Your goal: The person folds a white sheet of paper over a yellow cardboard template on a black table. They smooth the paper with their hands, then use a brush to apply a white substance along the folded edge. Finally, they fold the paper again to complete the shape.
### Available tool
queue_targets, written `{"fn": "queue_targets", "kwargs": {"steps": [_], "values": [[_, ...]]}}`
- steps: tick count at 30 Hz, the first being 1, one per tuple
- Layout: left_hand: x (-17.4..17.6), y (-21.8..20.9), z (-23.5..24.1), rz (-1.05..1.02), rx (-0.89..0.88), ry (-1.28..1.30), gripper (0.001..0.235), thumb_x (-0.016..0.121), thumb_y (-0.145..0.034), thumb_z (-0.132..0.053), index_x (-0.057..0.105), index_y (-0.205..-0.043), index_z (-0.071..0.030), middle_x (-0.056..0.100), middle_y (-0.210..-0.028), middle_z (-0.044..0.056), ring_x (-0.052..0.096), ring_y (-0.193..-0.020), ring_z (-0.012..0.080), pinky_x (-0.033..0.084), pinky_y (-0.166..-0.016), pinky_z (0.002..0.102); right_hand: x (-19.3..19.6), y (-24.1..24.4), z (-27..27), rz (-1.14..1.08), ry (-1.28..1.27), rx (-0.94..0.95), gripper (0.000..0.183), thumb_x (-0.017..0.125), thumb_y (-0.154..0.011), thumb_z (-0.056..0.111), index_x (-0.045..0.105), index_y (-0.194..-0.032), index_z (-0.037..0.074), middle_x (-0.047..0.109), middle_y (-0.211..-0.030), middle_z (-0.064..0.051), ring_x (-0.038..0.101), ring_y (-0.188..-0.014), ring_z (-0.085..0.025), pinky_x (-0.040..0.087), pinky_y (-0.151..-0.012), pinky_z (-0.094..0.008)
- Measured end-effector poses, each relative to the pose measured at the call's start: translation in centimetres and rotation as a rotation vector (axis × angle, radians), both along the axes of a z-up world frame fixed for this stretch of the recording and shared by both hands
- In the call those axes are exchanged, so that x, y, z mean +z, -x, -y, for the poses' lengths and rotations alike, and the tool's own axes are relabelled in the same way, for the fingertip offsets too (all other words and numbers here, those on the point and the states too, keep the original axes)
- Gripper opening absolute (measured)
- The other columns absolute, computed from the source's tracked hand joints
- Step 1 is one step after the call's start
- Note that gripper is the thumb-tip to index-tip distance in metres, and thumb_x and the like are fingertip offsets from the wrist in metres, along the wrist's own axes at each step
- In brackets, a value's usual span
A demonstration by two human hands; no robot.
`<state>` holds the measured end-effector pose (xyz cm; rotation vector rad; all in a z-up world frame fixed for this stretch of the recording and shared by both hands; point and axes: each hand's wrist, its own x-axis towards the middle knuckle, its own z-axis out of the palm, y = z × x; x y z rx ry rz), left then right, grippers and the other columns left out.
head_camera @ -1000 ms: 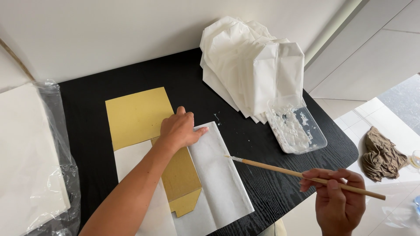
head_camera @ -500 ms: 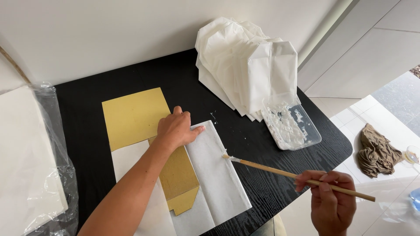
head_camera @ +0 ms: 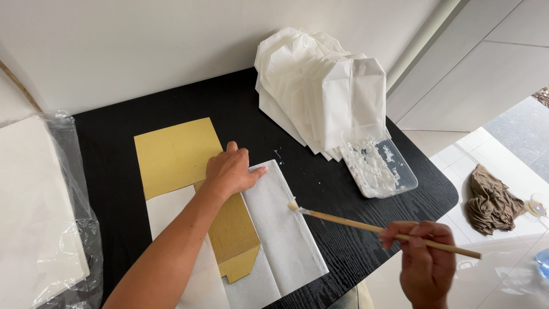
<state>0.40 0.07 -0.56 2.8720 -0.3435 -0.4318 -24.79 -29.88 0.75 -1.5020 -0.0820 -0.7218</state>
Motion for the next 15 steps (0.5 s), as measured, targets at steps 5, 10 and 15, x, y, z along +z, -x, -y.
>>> {"fn": "queue_targets", "kwargs": {"steps": [5,10,15], "values": [[0.4,0.1,0.0,-0.010,0.004,0.002,0.058,0.055,-0.096,-0.071,0.061,-0.100,-0.013,0.051,-0.122,0.006,0.068,-0.086,0.0297,0.052,-0.072,0.045,0.8,0.8,0.6,0.048,-0.034,-0.069,0.011,0.039,-0.105,0.000,0.046,-0.110,0.008,0.066,-0.088,-0.032,0.068,-0.075,-0.036,0.055,-0.065,-0.039],[0.5,0.3,0.0,0.011,-0.002,0.004,0.059,0.055,-0.096,-0.070,0.061,-0.099,-0.012,0.052,-0.119,0.006,0.067,-0.082,0.0293,0.051,-0.070,0.045,1.0,-0.5,-0.7,0.056,0.051,-0.029,0.014,0.036,-0.109,0.000,0.045,-0.110,0.010,0.069,-0.096,-0.030,0.070,-0.077,-0.034,0.061,-0.068,-0.038],[1.2,0.4,0.0,-0.035,0.004,-0.006,0.058,0.053,-0.097,-0.070,0.062,-0.104,-0.013,0.051,-0.124,0.006,0.067,-0.091,0.0289,0.052,-0.076,0.045,0.8,-0.1,-0.8,-0.040,0.106,-0.023,0.011,0.038,-0.108,0.002,0.045,-0.107,0.010,0.071,-0.089,-0.027,0.068,-0.075,-0.030,0.058,-0.067,-0.037]]}}
